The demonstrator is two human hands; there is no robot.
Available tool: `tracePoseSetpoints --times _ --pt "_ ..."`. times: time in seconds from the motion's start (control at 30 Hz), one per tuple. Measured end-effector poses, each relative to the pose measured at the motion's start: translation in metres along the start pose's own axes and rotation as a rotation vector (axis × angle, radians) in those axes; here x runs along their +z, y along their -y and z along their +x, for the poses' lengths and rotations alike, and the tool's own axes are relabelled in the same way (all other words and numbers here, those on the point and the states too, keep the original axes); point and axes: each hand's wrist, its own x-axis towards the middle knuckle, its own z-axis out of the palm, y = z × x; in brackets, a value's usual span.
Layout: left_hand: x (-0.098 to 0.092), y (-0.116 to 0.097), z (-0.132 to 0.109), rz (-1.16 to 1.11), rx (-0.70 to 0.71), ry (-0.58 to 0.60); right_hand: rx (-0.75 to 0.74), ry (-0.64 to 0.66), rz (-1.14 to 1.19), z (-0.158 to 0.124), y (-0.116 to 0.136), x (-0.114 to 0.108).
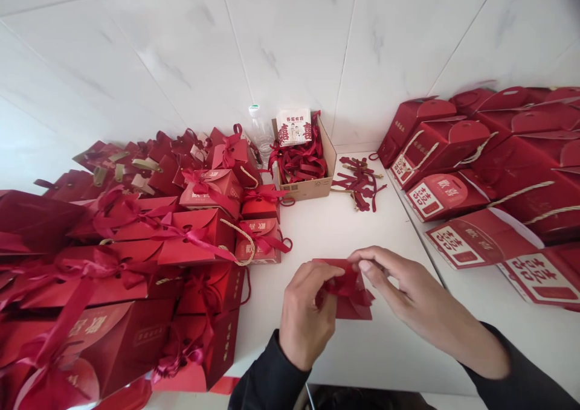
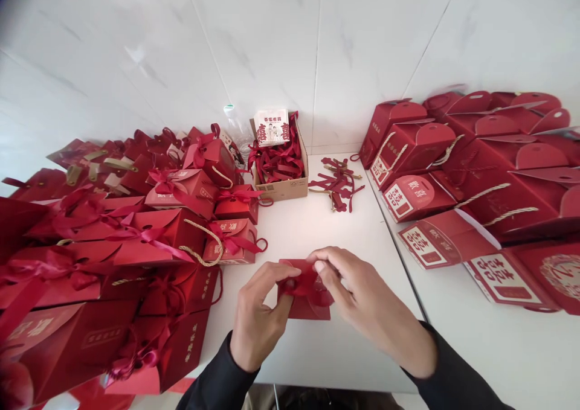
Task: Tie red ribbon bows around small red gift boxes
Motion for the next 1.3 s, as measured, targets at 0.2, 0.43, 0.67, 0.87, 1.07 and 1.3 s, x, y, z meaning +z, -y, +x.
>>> tracePoseSetpoints --times 0.2,0.43,0.67,0.87,1.07,1.3 --pt "0.008 0.01 -0.001 0.146 0.191 -0.093 -0.026 0.159 0.116 0.011 0.012 0.009" --pt "0.008 0.015 -0.007 0.155 0.257 -0.106 -0.006 0.138 0.089 0.012 0.005 0.004" --pt "0.007 0.018 -0.012 0.083 0.213 -0.089 -0.025 0.023 -0.023 0.002 0.004 -0.008" --pt "0.0 0.014 -0.026 -0.048 -0.018 -0.172 -0.11 -0.082 -0.267 -0.011 -0.02 -0.025" --pt "-0.01 0.028 -0.035 -0.327 -0.494 -0.283 0.052 -0.099 -0.302 -0.018 -0.057 -0.024" --pt "-0.016 0.028 -0.039 -0.64 -0.78 -0.321 0.11 -0.162 -0.191 -0.024 -0.062 -0.012"
